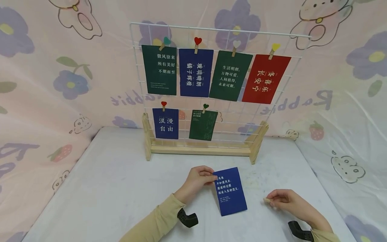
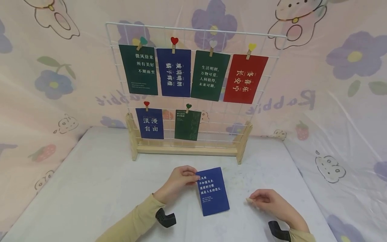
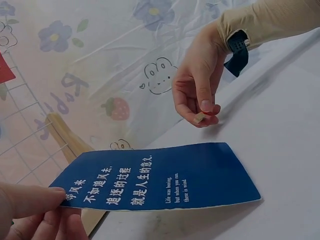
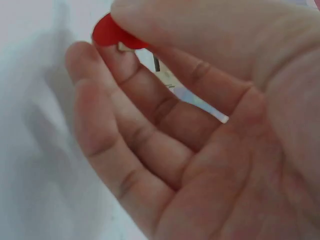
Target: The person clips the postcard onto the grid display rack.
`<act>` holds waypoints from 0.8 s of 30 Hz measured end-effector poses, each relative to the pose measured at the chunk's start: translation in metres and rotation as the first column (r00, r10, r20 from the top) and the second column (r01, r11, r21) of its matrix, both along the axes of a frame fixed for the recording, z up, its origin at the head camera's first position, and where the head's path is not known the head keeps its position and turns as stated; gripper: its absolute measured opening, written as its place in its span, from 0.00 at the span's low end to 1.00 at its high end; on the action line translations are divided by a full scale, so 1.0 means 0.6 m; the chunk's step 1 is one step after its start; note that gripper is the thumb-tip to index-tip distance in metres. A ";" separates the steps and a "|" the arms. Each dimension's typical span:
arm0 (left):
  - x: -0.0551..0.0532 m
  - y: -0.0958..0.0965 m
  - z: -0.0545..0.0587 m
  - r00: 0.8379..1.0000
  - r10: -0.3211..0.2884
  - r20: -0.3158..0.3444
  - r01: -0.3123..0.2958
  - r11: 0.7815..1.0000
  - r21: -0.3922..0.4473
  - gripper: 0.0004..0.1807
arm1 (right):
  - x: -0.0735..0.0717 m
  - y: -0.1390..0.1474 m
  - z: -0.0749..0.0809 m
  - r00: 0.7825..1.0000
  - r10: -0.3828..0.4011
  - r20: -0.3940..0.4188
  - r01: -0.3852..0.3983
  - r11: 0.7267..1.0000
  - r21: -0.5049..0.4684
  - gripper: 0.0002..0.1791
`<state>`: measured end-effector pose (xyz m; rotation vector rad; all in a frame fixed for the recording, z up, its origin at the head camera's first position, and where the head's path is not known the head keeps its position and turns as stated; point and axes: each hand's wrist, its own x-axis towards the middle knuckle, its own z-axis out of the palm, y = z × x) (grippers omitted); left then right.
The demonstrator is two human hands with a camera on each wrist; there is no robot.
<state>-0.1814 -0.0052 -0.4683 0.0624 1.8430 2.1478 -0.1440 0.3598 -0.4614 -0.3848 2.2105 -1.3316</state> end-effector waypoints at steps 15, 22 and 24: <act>-0.013 -0.028 0.027 0.999 0.029 -0.027 -0.028 0.999 0.028 0.13 | -0.031 -0.038 0.025 0.988 -0.051 -0.146 0.059 0.997 0.048 0.18; -0.021 -0.034 0.037 0.995 0.055 -0.084 -0.052 0.998 0.030 0.14 | -0.046 -0.065 0.041 0.969 -0.026 -0.244 0.041 0.998 0.056 0.18; -0.024 -0.035 0.039 0.995 0.053 -0.089 -0.051 0.998 0.025 0.14 | -0.051 -0.072 0.044 0.960 -0.010 -0.279 0.025 0.998 0.050 0.17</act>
